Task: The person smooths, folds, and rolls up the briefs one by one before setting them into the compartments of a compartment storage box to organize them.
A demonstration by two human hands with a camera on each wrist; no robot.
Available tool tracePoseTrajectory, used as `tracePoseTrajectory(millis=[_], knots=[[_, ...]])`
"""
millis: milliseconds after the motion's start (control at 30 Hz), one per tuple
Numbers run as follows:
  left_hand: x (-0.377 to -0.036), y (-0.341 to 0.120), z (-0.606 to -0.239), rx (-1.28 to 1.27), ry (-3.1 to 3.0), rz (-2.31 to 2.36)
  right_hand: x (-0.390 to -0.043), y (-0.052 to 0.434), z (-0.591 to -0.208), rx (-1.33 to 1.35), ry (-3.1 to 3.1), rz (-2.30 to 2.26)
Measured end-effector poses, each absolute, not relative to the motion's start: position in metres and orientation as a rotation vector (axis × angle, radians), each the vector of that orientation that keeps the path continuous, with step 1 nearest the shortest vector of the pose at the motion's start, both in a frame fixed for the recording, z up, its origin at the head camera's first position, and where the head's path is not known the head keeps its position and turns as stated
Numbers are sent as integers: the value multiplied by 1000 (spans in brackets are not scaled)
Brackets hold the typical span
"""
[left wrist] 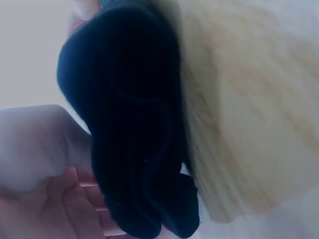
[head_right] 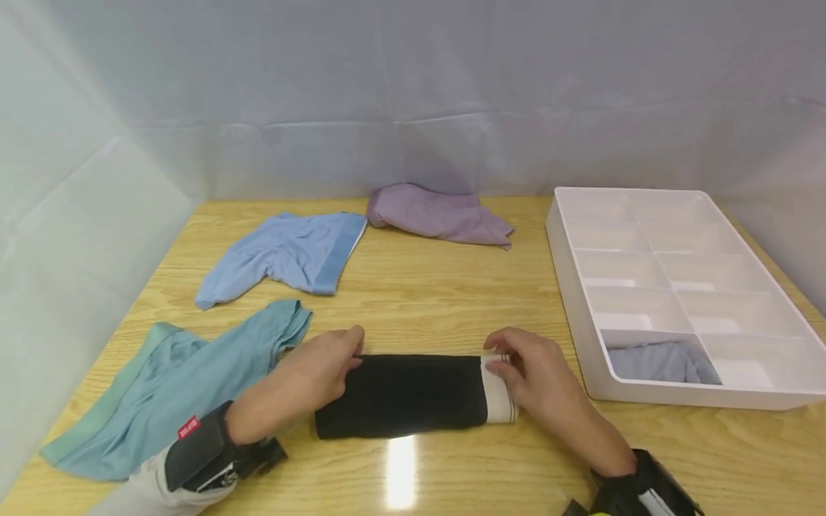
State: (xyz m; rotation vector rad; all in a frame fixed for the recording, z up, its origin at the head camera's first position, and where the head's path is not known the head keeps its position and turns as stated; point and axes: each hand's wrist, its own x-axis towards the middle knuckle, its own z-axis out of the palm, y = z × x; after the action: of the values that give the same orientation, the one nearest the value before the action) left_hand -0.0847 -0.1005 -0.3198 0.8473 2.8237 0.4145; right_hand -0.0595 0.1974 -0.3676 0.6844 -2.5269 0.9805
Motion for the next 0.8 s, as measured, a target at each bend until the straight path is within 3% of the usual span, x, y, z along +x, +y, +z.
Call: tracePoseTrajectory(millis=[233,400,567,800], knots=[[-65,-94,-317,1053,3028,97,-59,198,-367,755,-2504,970],[-42,-83,-310,1178,2867,137,-59,198,-366,842,-2495,951],[-33,-78,-318,1033,2892,-12,-58,200,-362,968,-2541,867],[-47,-82,-321,922,2966,-237,-39,186,-358,1349,-2651,1171]])
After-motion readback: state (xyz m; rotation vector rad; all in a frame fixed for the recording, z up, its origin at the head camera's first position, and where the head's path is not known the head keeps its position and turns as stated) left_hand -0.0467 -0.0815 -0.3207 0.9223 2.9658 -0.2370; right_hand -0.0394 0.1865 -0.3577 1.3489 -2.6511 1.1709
